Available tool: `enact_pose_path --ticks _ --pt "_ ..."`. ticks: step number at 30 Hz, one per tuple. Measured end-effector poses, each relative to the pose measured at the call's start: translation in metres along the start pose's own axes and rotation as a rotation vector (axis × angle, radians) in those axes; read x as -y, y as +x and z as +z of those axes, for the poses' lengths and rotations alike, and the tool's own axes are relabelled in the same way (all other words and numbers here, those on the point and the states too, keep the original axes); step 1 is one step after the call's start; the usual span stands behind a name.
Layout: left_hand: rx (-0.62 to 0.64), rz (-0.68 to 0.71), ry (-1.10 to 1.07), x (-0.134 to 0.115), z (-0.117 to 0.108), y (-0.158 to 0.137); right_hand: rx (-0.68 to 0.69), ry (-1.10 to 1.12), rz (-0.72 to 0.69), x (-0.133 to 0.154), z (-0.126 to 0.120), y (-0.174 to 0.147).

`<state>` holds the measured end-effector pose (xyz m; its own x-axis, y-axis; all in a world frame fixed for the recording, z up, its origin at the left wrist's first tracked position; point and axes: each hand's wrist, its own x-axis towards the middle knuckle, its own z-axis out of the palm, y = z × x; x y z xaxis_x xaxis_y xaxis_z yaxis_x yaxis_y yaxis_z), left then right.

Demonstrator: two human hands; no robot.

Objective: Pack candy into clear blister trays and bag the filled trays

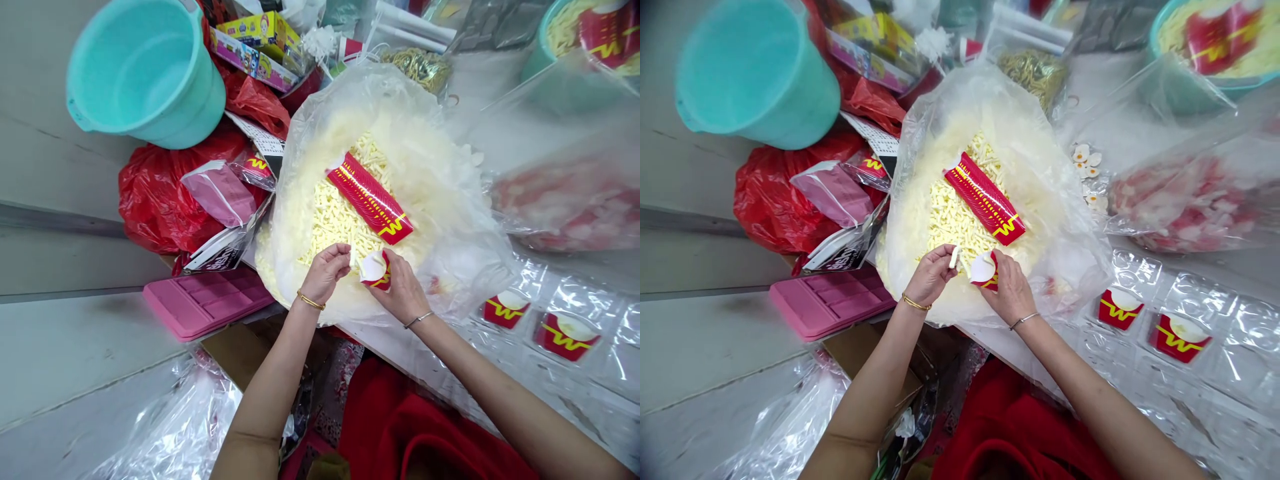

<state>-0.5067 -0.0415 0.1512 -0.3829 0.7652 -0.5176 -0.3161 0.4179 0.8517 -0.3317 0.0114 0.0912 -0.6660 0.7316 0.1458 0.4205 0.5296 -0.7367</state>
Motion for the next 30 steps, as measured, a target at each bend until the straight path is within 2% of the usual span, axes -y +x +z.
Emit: enact_pose_path --ticks 3,7,10,16,19,21,23,26,28,30 --pt "0.018 0.094 0.179 0.001 0.013 -0.003 -0.008 0.011 0.009 0.007 0.003 0.007" --pt "-0.091 0.396 0.831 0.002 0.026 -0.005 0.02 -0.011 -0.002 0.008 0.0 0.008" --pt "-0.096 0.461 1.149 0.003 0.036 -0.011 0.028 -0.026 -0.02 0.005 -0.002 0.004" --pt "0.212 0.42 1.279 0.012 0.058 -0.024 0.047 -0.028 -0.06 -0.004 -0.002 -0.011" --pt "0.269 0.464 1.2 0.011 0.055 -0.027 0.044 0.001 -0.061 -0.005 -0.003 -0.014" --pt "0.169 0.507 1.108 0.008 0.042 -0.024 0.026 0.028 -0.044 -0.006 -0.005 -0.014" --pt "-0.064 0.488 1.117 0.006 0.021 -0.014 -0.003 0.045 -0.013 -0.007 -0.005 -0.012" --pt "-0.404 0.32 1.338 0.008 -0.01 0.01 -0.026 0.04 0.018 -0.008 -0.005 -0.009" --pt "-0.469 0.231 1.446 0.014 -0.024 0.028 -0.026 0.037 0.016 -0.006 -0.004 -0.007" --pt "-0.426 0.228 1.425 0.023 -0.031 0.043 -0.023 0.051 0.01 -0.004 -0.003 -0.007"
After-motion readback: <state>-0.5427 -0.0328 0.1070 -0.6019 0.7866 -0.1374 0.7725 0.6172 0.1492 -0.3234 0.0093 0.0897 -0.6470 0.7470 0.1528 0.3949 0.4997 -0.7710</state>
